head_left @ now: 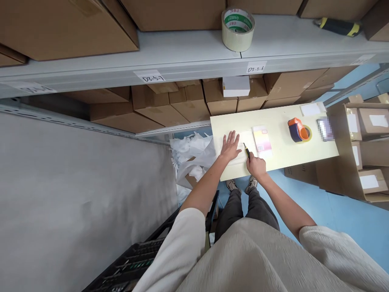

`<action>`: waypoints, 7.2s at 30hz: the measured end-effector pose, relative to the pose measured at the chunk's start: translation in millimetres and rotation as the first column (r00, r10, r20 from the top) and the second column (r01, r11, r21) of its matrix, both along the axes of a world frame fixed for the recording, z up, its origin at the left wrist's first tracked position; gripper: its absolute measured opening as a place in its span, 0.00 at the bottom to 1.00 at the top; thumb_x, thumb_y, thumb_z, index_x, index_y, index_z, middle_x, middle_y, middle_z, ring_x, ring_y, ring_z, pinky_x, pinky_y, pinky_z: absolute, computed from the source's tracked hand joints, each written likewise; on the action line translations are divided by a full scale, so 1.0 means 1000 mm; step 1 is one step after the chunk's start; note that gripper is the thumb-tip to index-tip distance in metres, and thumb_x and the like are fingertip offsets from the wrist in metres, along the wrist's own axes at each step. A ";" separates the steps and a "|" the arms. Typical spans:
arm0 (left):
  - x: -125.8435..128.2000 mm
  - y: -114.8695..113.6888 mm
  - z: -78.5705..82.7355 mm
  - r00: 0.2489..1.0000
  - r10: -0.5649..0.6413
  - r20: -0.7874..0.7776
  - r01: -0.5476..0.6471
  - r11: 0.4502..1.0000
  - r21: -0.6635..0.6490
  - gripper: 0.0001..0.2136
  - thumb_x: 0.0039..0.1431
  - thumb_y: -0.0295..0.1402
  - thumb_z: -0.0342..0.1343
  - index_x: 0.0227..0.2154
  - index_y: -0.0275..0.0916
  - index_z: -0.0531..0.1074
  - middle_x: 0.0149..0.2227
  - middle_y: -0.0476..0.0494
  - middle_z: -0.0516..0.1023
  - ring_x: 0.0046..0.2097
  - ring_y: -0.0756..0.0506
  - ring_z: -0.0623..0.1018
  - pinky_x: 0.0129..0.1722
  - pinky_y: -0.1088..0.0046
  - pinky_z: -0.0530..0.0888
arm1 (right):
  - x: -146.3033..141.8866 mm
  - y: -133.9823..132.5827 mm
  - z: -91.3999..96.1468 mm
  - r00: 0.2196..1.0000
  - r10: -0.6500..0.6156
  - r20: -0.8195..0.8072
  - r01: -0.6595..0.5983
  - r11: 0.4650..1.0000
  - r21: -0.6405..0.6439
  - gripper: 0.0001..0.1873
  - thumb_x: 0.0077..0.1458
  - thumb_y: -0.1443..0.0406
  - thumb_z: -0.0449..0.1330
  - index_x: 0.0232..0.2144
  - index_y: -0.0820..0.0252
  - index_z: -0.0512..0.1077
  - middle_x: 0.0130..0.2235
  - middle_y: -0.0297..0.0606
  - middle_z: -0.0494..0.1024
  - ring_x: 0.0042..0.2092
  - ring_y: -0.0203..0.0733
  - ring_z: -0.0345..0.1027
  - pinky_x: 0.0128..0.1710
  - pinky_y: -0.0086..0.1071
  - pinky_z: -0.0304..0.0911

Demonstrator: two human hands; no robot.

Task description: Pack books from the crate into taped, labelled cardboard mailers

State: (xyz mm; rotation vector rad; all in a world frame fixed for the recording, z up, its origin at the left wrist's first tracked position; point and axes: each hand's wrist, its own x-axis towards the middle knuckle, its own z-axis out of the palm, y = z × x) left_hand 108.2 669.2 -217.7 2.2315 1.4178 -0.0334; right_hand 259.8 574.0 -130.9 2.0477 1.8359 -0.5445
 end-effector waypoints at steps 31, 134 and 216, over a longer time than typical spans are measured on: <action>0.012 -0.041 0.001 0.997 0.025 -0.073 -0.032 0.995 -0.099 0.50 0.61 0.47 0.66 0.80 0.40 0.47 0.82 0.33 0.45 0.82 0.31 0.41 0.80 0.45 0.41 | 0.011 -0.063 0.002 0.999 0.036 0.040 -0.036 0.999 -0.009 0.17 0.75 0.63 0.49 0.57 0.64 0.71 0.43 0.55 0.85 0.46 0.53 0.83 0.47 0.38 0.67; 0.058 -0.046 0.043 0.899 0.326 -0.293 -0.393 0.896 -0.206 0.30 0.69 0.34 0.54 0.73 0.39 0.62 0.76 0.32 0.61 0.75 0.35 0.64 0.71 0.58 0.64 | 0.241 0.262 0.175 0.740 0.670 -0.057 -0.331 0.436 0.837 0.22 0.65 0.68 0.55 0.59 0.55 0.74 0.60 0.51 0.75 0.58 0.61 0.62 0.57 0.55 0.54; 0.033 -0.063 -0.021 0.955 0.295 0.023 -0.296 0.952 0.082 0.33 0.78 0.44 0.39 0.80 0.36 0.49 0.82 0.37 0.41 0.82 0.37 0.40 0.80 0.45 0.39 | 0.073 0.062 -0.107 0.813 0.541 -0.215 -0.449 0.818 0.359 0.38 0.76 0.55 0.40 0.80 0.70 0.48 0.81 0.51 0.44 0.82 0.58 0.32 0.80 0.61 0.27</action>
